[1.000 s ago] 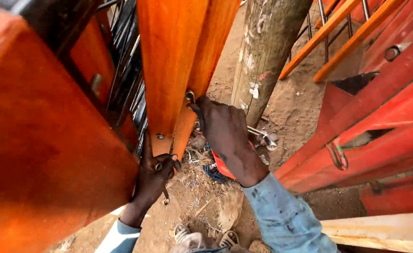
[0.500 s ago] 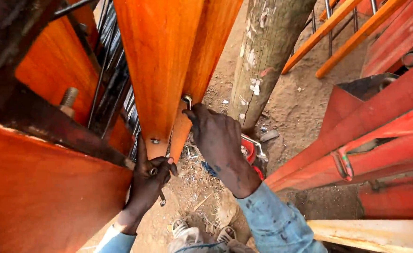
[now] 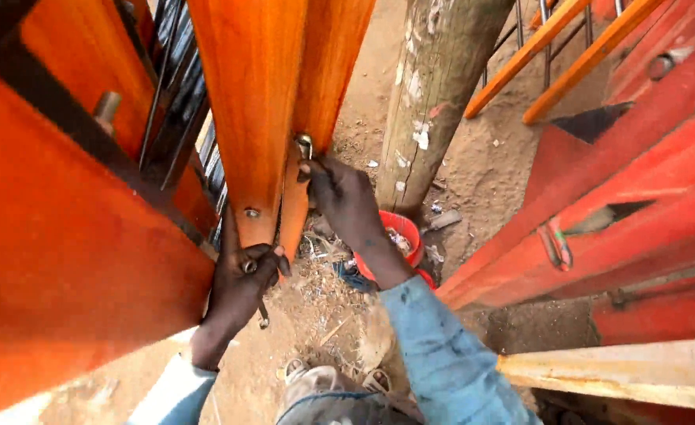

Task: Tightening bolts to secure wooden slats onto a metal gate frame using a wrench.

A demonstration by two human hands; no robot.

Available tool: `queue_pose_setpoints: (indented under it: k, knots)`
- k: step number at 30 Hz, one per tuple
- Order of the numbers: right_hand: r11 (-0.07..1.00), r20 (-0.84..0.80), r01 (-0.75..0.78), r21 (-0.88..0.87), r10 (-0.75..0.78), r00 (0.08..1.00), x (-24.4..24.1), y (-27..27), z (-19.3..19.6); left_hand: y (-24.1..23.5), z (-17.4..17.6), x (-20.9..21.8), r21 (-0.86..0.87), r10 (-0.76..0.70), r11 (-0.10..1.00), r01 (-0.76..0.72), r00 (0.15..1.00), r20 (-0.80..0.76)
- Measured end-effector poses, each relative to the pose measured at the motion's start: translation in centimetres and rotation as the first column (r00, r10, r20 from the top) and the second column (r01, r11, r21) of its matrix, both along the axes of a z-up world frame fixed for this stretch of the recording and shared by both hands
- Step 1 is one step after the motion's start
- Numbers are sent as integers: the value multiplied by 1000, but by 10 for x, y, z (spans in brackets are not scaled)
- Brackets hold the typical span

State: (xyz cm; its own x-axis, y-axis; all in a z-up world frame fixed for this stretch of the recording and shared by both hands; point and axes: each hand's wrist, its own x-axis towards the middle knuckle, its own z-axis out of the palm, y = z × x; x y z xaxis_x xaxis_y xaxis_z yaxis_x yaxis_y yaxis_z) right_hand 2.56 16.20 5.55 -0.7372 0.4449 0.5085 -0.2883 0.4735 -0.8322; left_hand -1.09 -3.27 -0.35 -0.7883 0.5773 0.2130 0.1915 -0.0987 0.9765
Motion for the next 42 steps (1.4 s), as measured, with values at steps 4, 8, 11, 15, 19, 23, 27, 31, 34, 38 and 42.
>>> queue_pose_setpoints:
  k: [4, 8, 11, 15, 19, 23, 27, 31, 34, 38, 42]
  knots:
    - [989, 111, -15, 150, -1, 994, 17, 14, 15, 1, 2, 2, -12, 13, 1000, -13, 1000, -2]
    - [964, 167, -21, 265, -24, 986, 20, 12, 34, 3, 3, 0, -12, 13, 1000, -14, 999, -30]
    - [907, 237, 65, 415, -177, 955, 11, 13, 32, 4, 2, -4, 17, 19, 1000, -20, 998, 58]
    - [805, 321, 85, 587, -328, 888, 14, 2, 44, 1, 1, -2, 37, -15, 999, 15, 1000, 2]
    - [853, 321, 79, 516, -278, 905, 13, -1, 44, 1, 5, 0, 47, -34, 998, 33, 999, 20]
    - [832, 187, 149, 535, -288, 939, -3, 11, 11, 5, 15, 6, -13, 79, 997, -78, 974, 213]
    - [936, 54, 125, 330, -150, 987, -25, 2, -25, 8, 28, 6, -114, 127, 988, -103, 965, 227]
    - [989, 312, 147, -5, -138, 940, -34, -29, -36, 5, 30, 12, -154, 163, 979, -131, 961, 223]
    - [969, 38, 146, 199, -157, 987, -12, -19, -32, 6, 14, 4, -91, 137, 988, -122, 975, 173]
    - [996, -110, 91, 18, -88, 990, 6, -2, -16, 7, 9, 3, -46, 116, 993, -110, 980, 162]
    - [871, -62, 93, -482, -139, 988, -16, 47, 15, 7, 8, 1, -25, 115, 993, -113, 979, 169]
